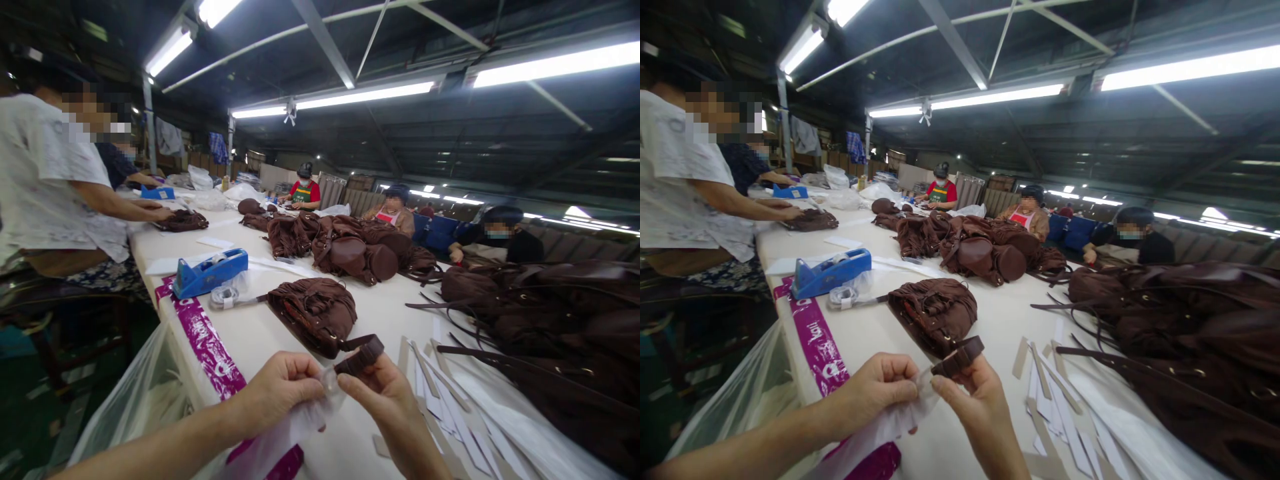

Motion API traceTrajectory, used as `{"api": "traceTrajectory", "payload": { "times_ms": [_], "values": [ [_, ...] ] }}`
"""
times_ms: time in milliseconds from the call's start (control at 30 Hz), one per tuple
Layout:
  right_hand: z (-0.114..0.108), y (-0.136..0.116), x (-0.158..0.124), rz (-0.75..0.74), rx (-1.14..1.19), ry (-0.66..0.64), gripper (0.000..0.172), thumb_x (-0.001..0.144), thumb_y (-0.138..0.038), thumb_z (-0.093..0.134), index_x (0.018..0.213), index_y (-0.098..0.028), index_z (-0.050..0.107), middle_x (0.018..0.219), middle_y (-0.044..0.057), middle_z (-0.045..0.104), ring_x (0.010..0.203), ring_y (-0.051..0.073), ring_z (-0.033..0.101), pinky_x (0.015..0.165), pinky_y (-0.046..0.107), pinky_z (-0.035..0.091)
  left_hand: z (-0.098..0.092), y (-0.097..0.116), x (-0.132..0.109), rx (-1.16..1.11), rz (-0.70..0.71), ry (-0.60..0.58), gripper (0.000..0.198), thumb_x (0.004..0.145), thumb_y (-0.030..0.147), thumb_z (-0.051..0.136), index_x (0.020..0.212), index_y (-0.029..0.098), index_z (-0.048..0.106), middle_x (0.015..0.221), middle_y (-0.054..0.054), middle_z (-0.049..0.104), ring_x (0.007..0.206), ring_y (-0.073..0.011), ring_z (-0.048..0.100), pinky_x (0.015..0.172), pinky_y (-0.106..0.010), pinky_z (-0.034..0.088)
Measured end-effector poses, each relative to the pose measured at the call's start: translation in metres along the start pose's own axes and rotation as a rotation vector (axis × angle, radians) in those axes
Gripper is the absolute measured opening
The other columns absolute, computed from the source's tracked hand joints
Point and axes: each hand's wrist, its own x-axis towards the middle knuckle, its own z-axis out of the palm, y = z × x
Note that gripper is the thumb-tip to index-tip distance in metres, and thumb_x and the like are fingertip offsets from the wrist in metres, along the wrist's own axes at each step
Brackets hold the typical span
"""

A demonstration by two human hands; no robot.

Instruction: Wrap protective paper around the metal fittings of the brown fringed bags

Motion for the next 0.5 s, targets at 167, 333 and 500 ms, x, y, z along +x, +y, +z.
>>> {"api": "traceTrajectory", "payload": {
  "times_ms": [167,333,500],
  "values": [
    [0.002,-0.005,-0.003,0.080,0.014,-0.077,0.038,0.058,-0.040,0.084,0.083,-0.019,0.064,0.078,0.002,0.070,0.079,0.021,0.064,0.075,0.032,0.049,0.005,-0.008,-0.008,-0.050,-0.037,0.020,0.028,0.058,0.030,0.073,0.074,0.012,0.060,0.064,-0.004,0.065,0.054,-0.0189,0.065,0.051,-0.026,0.048],
    [0.006,-0.005,-0.006,0.177,-0.030,-0.200,0.037,0.059,-0.042,0.082,0.073,-0.017,0.059,0.069,-0.002,0.061,0.071,0.017,0.057,0.067,0.027,0.043,0.004,-0.015,-0.014,-0.076,-0.073,0.049,0.032,0.057,0.032,0.074,0.076,0.013,0.057,0.069,-0.007,0.068,0.057,-0.0204,0.066,0.049,-0.026,0.047],
    [0.008,-0.001,-0.014,0.282,-0.040,-0.265,0.039,0.058,-0.042,0.082,0.074,-0.017,0.056,0.068,-0.002,0.058,0.070,0.016,0.053,0.067,0.027,0.040,0.003,-0.021,-0.023,-0.110,-0.055,0.040,0.032,0.056,0.032,0.077,0.073,0.012,0.058,0.067,-0.007,0.068,0.059,-0.0184,0.065,0.056,-0.026,0.048]
  ]
}}
